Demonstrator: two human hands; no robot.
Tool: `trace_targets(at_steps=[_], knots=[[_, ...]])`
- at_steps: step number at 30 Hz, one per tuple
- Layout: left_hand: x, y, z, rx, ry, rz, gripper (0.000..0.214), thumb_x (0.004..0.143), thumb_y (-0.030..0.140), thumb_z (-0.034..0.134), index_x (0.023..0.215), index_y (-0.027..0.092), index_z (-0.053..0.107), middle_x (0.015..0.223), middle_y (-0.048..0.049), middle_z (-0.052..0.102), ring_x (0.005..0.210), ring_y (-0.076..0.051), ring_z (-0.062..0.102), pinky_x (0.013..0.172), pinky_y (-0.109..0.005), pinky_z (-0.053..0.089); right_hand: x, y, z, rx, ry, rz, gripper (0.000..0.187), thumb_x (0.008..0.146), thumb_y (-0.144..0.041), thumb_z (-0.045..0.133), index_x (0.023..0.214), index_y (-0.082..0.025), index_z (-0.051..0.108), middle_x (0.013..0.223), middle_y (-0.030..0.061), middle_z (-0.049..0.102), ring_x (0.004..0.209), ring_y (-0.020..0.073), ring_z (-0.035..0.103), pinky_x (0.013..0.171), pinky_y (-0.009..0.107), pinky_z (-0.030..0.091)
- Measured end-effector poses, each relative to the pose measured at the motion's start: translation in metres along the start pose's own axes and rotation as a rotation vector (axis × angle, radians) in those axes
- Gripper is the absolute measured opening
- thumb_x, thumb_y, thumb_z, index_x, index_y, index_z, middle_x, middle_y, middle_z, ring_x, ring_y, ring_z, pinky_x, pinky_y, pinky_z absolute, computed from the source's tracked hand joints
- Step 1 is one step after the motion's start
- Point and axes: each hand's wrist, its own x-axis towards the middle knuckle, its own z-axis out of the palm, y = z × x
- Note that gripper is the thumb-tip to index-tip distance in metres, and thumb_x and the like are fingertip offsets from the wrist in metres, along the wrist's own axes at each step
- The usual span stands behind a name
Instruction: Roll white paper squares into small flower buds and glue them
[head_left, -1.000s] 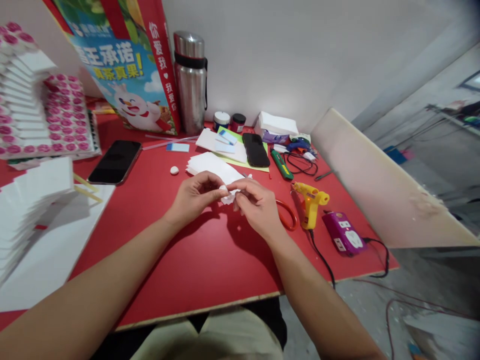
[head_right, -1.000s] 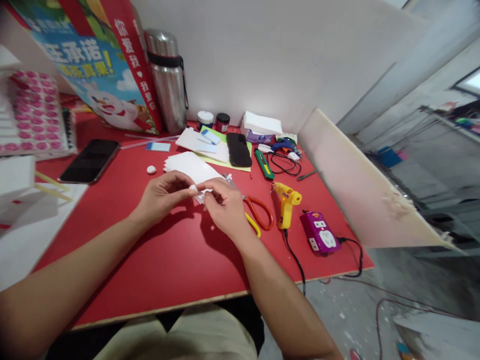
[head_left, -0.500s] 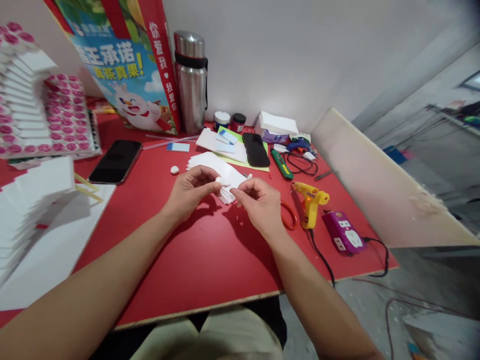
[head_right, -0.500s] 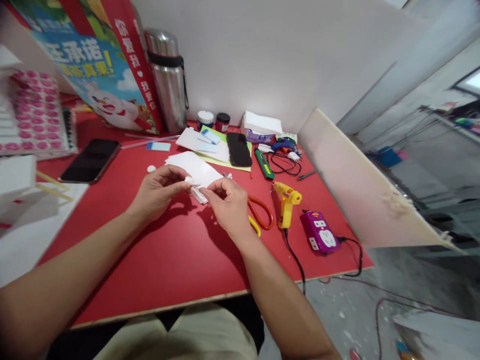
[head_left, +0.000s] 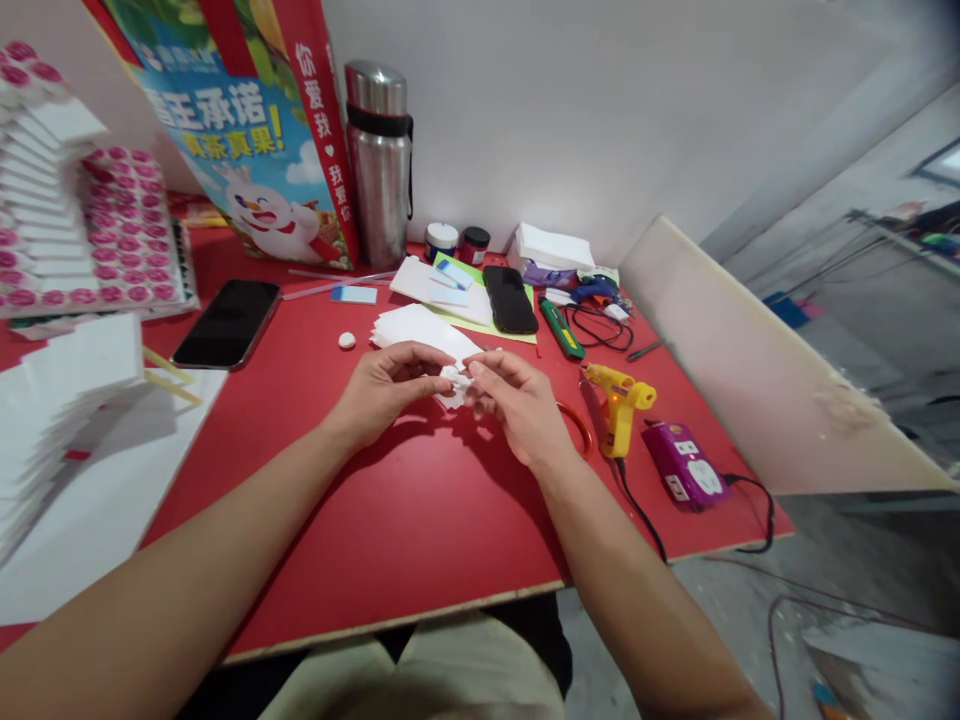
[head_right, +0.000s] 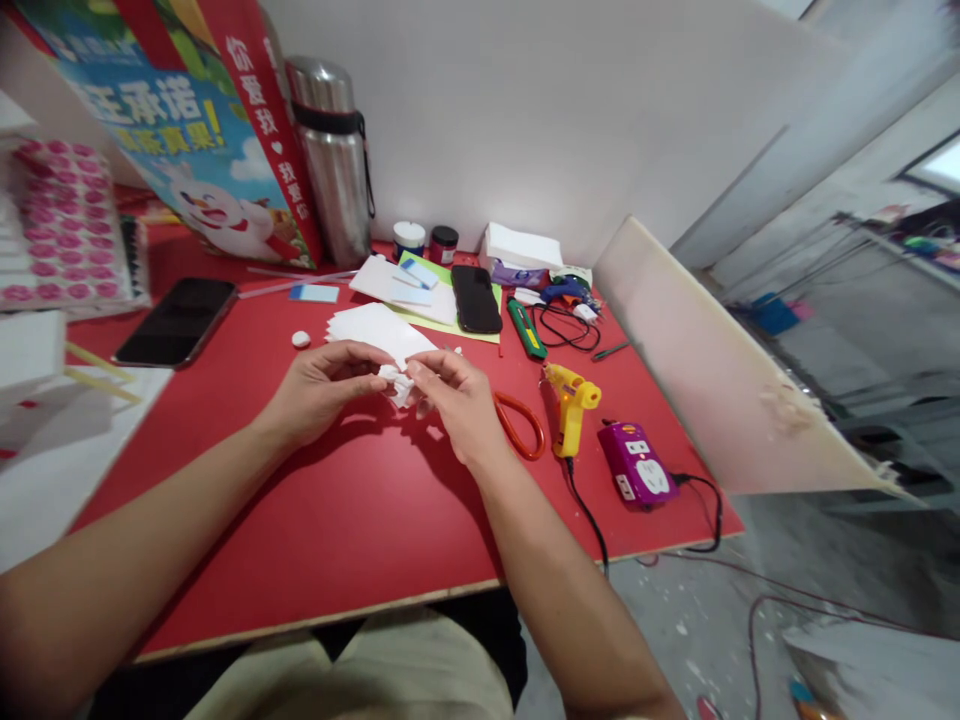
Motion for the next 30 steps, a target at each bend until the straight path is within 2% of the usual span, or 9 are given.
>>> trace_targets(at_steps=[3, 7, 12, 16, 21, 26, 30], knots=[[0.0001, 0.0006, 0.0001, 0.039, -0.049, 0.031, 0.025, 0.072, 0.027, 0.089, 0.095, 0.021, 0.082, 0.094, -0.0064, 0.076, 0.085, -0.018, 0.07, 0.082, -0.032, 0.059, 0.0001, 0.0012, 0.0006, 0.08, -0.038, 0.074, 0.031, 0.076, -0.044, 0.085, 0.088, -0.02, 0.071, 0.075, -0.0015, 0.069, 0.063, 0.0107, 0.064, 0.055, 0.022, 0.05], [0.0007, -0.0006, -0.0009, 0.132, -0.062, 0.102, 0.019, 0.076, 0.028, 0.086, 0.095, 0.023, 0.085, 0.104, -0.008, 0.072, 0.097, -0.02, 0.067, 0.089, -0.032, 0.056, -0.0012, 0.0031, 0.0025, 0.098, -0.063, 0.088, 0.032, 0.076, -0.042, 0.086, 0.089, -0.019, 0.069, 0.078, -0.0004, 0.071, 0.066, 0.0121, 0.067, 0.058, 0.023, 0.052], [0.0007, -0.0011, -0.0015, 0.146, -0.06, 0.092, 0.021, 0.077, 0.029, 0.086, 0.097, 0.024, 0.085, 0.103, -0.008, 0.07, 0.095, -0.021, 0.067, 0.089, -0.035, 0.055, -0.0006, 0.0054, 0.0043, 0.036, -0.067, 0.045, 0.035, 0.074, -0.044, 0.087, 0.089, -0.018, 0.067, 0.074, -0.0006, 0.071, 0.067, 0.0122, 0.066, 0.063, 0.025, 0.054], [-0.0006, -0.0021, -0.0002, 0.039, -0.104, 0.042, 0.03, 0.076, 0.029, 0.087, 0.105, 0.022, 0.083, 0.11, -0.0085, 0.07, 0.102, -0.022, 0.067, 0.091, -0.035, 0.056, 0.0009, 0.0057, 0.0043, -0.026, -0.035, -0.019, 0.033, 0.074, -0.041, 0.085, 0.089, -0.019, 0.066, 0.075, -0.002, 0.069, 0.065, 0.012, 0.064, 0.064, 0.027, 0.054], [-0.0006, -0.0034, 0.0033, 0.002, -0.028, -0.048, 0.029, 0.073, 0.034, 0.089, 0.096, 0.018, 0.08, 0.093, -0.0057, 0.072, 0.084, -0.017, 0.067, 0.079, -0.031, 0.057, -0.0012, 0.0066, 0.0068, -0.195, -0.01, -0.133, 0.022, 0.079, -0.033, 0.078, 0.09, -0.02, 0.064, 0.078, -0.0015, 0.067, 0.068, 0.0124, 0.062, 0.067, 0.028, 0.052], [0.0004, -0.0038, 0.0026, 0.076, 0.012, 0.061, 0.026, 0.071, 0.033, 0.09, 0.088, 0.017, 0.08, 0.097, -0.0071, 0.073, 0.088, -0.018, 0.067, 0.082, -0.031, 0.057, -0.0036, 0.009, 0.0094, -0.242, -0.03, -0.221, 0.02, 0.082, -0.032, 0.076, 0.093, -0.021, 0.063, 0.082, -0.0003, 0.066, 0.075, 0.0145, 0.064, 0.074, 0.031, 0.053], [-0.002, -0.0052, 0.0014, 0.134, 0.026, 0.147, 0.033, 0.077, 0.033, 0.087, 0.105, 0.018, 0.078, 0.097, -0.007, 0.074, 0.088, -0.02, 0.069, 0.083, -0.034, 0.057, -0.0022, 0.0083, 0.0073, -0.237, -0.042, -0.204, 0.022, 0.082, -0.033, 0.076, 0.096, -0.021, 0.063, 0.087, 0.0003, 0.067, 0.078, 0.0146, 0.065, 0.075, 0.031, 0.054]])
